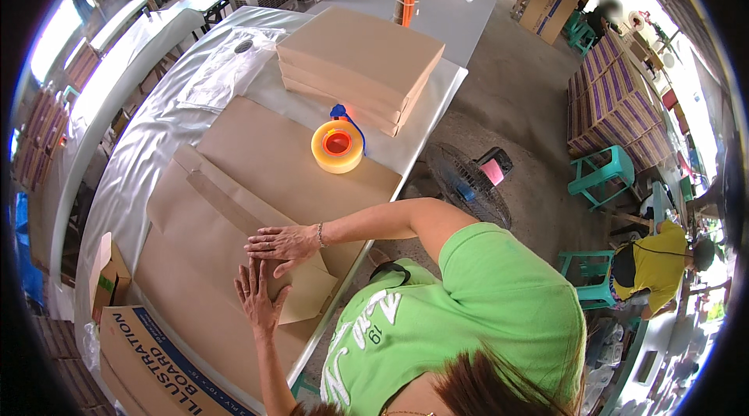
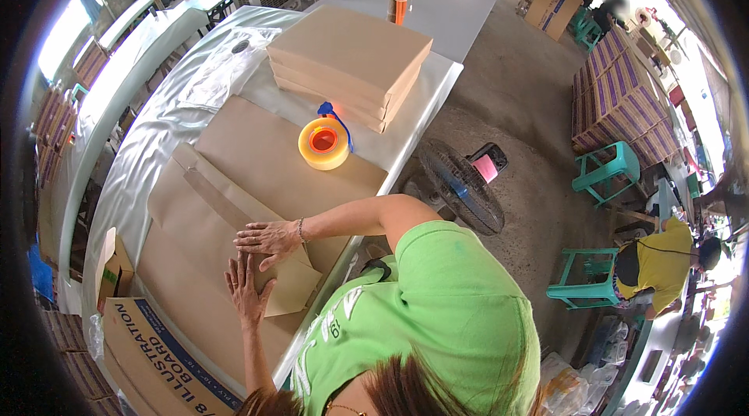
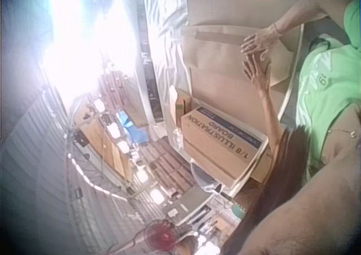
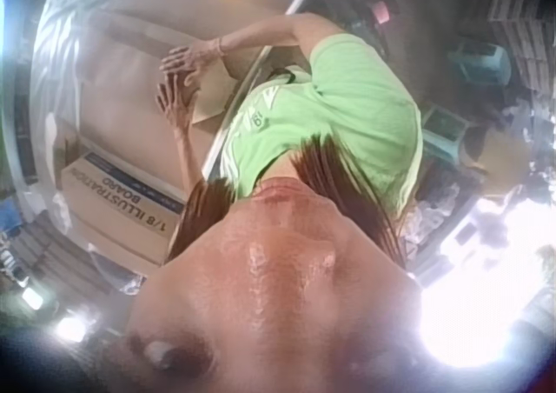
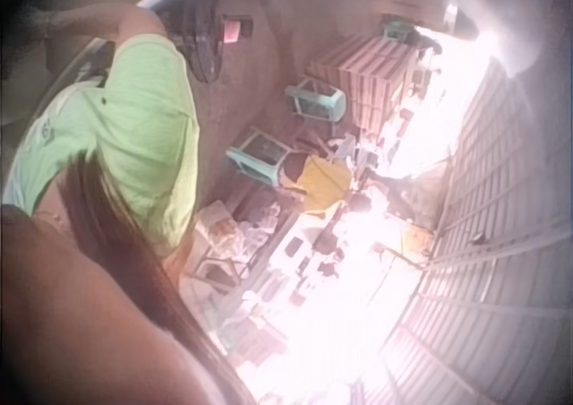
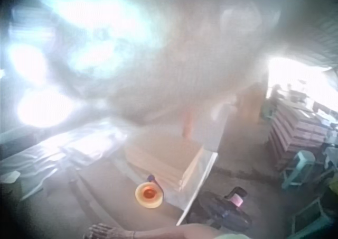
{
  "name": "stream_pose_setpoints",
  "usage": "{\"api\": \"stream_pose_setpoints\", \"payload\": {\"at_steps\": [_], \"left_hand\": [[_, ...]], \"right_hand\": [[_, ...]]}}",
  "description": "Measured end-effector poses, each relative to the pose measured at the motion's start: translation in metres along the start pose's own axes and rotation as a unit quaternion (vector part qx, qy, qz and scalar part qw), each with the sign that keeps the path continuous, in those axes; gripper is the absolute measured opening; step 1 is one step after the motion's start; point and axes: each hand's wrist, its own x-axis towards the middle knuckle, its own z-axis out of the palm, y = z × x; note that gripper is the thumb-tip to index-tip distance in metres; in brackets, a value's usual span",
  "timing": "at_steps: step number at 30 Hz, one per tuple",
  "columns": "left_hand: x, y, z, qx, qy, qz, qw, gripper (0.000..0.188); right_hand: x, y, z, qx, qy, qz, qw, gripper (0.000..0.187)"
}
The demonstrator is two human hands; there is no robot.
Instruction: The person wraps illustration boards in brown paper by hand and secures the edges with tape using a tape dispenser.
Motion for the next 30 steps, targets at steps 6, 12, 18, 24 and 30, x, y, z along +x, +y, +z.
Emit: {"api": "stream_pose_setpoints", "payload": {"at_steps": [6, 12, 18, 24, 30], "left_hand": [[-0.001, -0.003, -0.002, 0.0, -0.004, 0.0, 1.0, 0.091], [0.001, -0.002, 0.001, -0.001, -0.012, 0.004, 1.0, 0.094], [0.0, -0.002, -0.001, 0.013, -0.028, 0.006, 0.999, 0.098], [0.001, -0.001, 0.0, 0.009, -0.01, -0.004, 1.0, 0.097], [-0.002, -0.003, -0.006, -0.001, -0.023, -0.005, 1.0, 0.103]], "right_hand": [[-0.006, 0.003, -0.009, 0.005, -0.016, -0.045, 0.999, 0.097], [-0.013, 0.008, -0.006, 0.006, -0.019, -0.055, 0.998, 0.107], [-0.011, 0.008, -0.011, 0.051, -0.032, -0.055, 0.997, 0.117], [-0.007, 0.009, -0.01, 0.063, -0.059, -0.041, 0.995, 0.122], [-0.001, 0.006, -0.014, 0.066, -0.084, -0.04, 0.993, 0.125]]}}
